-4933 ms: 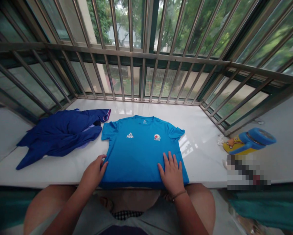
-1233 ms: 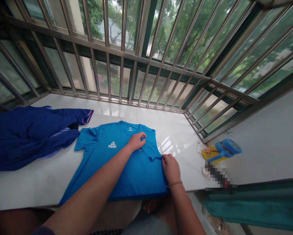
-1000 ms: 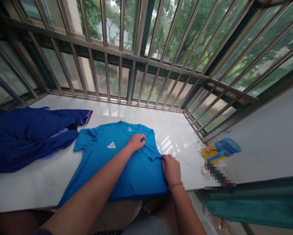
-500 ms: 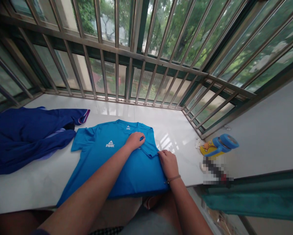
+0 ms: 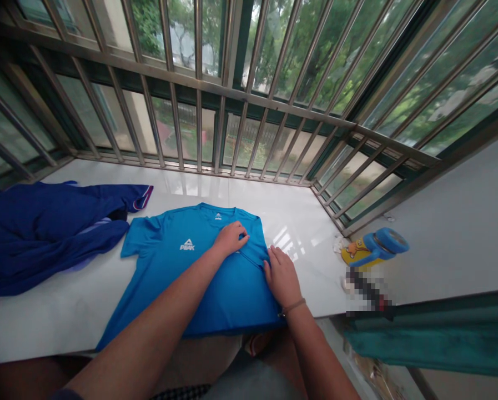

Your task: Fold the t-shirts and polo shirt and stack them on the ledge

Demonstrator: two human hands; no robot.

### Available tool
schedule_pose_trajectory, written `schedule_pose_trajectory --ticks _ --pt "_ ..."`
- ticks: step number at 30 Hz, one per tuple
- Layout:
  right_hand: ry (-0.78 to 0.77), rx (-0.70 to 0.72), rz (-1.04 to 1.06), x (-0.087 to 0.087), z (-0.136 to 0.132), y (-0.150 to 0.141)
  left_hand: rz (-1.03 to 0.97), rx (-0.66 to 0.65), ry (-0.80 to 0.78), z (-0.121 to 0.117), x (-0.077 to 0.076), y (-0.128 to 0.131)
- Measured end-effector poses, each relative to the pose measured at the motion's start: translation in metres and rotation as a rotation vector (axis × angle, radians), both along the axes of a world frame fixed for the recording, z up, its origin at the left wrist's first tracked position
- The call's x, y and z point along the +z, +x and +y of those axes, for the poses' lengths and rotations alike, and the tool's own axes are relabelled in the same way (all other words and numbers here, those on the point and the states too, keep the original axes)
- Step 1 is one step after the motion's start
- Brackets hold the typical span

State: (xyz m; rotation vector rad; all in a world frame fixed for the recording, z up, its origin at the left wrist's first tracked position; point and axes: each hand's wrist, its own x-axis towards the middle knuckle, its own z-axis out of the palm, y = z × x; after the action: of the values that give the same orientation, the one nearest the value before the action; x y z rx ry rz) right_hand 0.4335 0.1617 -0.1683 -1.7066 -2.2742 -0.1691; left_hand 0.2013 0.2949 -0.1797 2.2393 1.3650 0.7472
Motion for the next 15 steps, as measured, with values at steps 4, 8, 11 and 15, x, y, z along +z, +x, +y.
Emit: schedule_pose_trajectory --ticks 4,8,11,15 --pt "-0.138 -0.009 -0.034 -0.009 0.033 -0.029 0.013 0.003 0.013 -0.001 0.001 0.001" --pt "-0.308 -0.154 -0.056 -0.009 0.085 -0.051 0.034 0.012 0.022 -0.001 0.002 0.001" --pt "-0.375 -0.211 -0.049 -0.008 0.116 -0.062 0.054 0.021 0.025 -0.001 0.003 0.002" --pt "-0.414 -0.244 -0.029 -0.012 0.140 -0.065 0.070 0.029 0.029 -0.001 0.004 0.003"
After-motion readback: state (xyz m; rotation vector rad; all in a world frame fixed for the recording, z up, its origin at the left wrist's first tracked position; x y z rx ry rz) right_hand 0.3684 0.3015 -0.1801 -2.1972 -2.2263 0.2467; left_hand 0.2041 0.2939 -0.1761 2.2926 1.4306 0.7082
